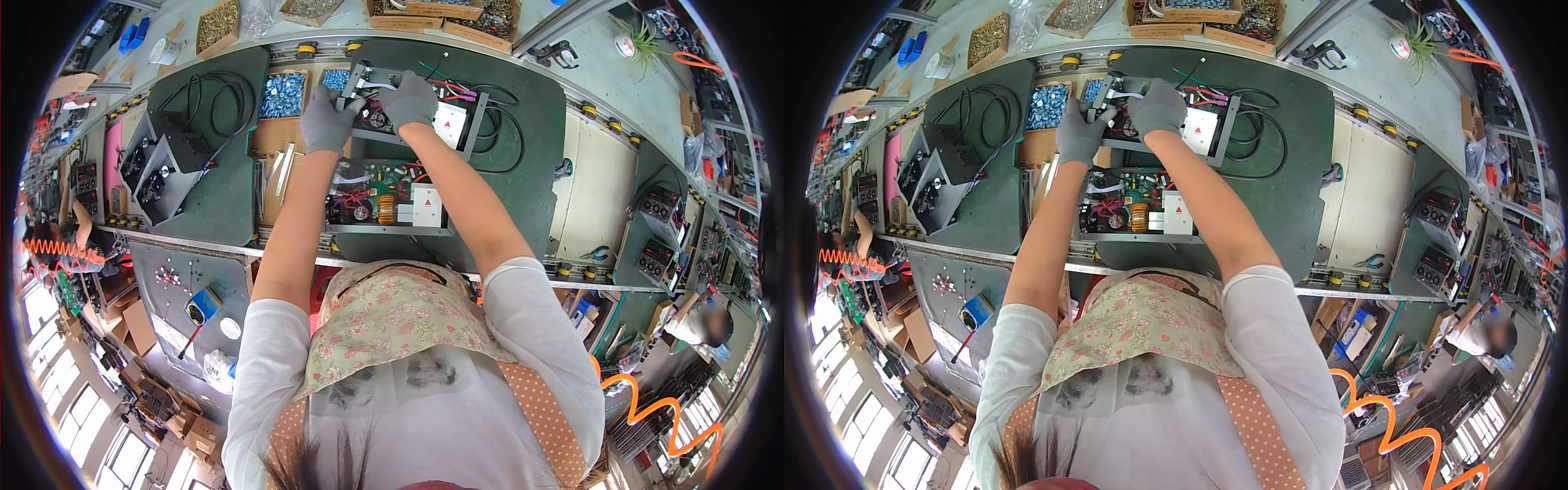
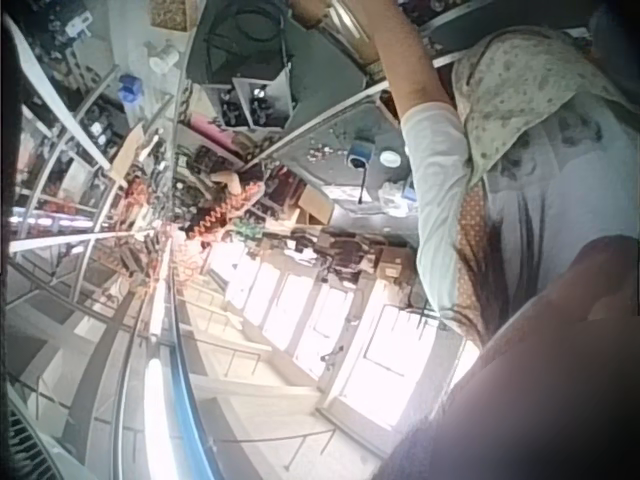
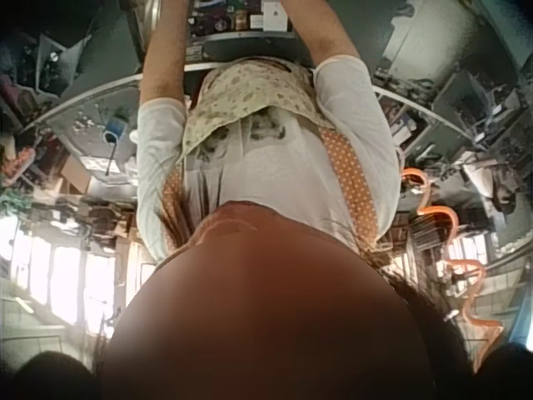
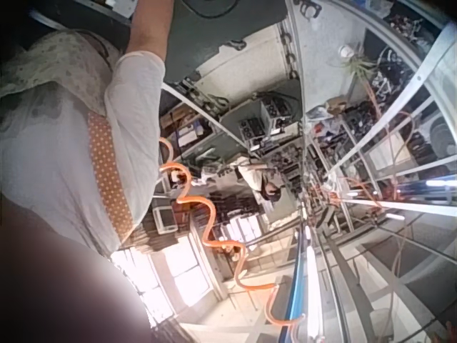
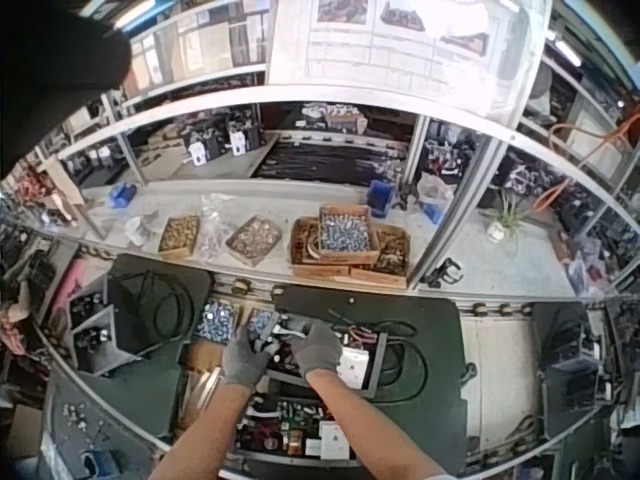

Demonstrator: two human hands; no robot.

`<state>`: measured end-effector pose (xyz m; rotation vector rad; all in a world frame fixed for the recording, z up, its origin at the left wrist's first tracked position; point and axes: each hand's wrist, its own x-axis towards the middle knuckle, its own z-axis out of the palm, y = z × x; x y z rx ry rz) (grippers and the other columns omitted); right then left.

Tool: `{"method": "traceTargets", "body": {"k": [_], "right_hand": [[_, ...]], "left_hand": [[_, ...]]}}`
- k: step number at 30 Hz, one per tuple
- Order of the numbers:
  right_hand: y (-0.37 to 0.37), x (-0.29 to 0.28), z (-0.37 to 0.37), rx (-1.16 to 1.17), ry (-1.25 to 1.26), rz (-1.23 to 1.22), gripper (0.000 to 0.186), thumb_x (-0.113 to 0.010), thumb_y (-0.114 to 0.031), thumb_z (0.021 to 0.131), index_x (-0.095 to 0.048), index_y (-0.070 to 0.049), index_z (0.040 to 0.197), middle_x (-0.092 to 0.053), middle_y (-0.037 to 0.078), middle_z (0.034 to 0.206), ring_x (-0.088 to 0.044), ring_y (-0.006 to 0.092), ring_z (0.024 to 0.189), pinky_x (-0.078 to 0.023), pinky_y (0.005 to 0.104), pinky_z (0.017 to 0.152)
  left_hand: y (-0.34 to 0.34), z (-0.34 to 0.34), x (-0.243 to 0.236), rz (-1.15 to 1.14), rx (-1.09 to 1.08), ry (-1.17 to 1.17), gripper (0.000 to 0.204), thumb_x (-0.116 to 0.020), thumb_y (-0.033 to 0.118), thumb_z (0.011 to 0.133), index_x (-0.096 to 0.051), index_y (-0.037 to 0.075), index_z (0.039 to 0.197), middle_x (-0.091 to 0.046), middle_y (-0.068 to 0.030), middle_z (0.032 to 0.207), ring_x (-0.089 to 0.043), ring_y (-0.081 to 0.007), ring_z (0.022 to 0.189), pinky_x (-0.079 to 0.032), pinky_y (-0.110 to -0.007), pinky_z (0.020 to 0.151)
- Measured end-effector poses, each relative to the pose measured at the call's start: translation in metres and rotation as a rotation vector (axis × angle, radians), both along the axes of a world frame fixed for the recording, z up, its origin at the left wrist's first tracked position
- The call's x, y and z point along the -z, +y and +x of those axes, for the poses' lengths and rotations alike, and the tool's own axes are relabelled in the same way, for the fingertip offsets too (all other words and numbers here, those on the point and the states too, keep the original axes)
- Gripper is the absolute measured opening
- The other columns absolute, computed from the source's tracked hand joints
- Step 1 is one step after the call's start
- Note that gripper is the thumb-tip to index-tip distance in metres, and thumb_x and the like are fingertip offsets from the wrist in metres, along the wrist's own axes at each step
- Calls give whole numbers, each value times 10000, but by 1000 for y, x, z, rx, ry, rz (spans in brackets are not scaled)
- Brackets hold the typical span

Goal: Assembling and wiring components inside an electronic device enclosure on a workshop bench.

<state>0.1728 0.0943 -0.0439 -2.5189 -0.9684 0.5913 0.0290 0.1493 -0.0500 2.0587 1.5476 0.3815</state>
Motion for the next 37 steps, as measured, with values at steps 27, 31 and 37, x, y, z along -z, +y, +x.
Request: {"method": "traceTargets", "body": {"k": [27, 31, 37], "right_hand": [[10, 32, -13, 647, 1258, 957, 318, -668, 22, 863, -640, 12, 1180, -677, 112, 1039, -660, 219, 976, -581, 297, 824], [20, 42, -8, 365, 595, 643, 322, -701, -23, 851, -676, -53, 1171, -702, 86, 1011, -669, 195, 935, -556, 297, 787], [23, 28, 1, 209, 382, 271, 619, -759, -269, 831, -518, -127, 1383, -693, 138, 1120, -653, 255, 1088, -484, 361, 958]], "left_hand": [[1, 2, 18, 127, 31, -119, 364, -794, 238, 730, -573, 64, 962, -679, -115, 929, -653, -349, 903, -509, -449, 796], [3, -4, 26, 162, 33, -161, 403, -800, 251, 749, -555, 46, 996, -654, -147, 948, -645, -350, 878, -502, -426, 768], [1, -4, 26, 152, 15, -158, 414, -801, 262, 744, -556, 38, 991, -653, -151, 942, -647, -341, 875, -496, -433, 763]]}}
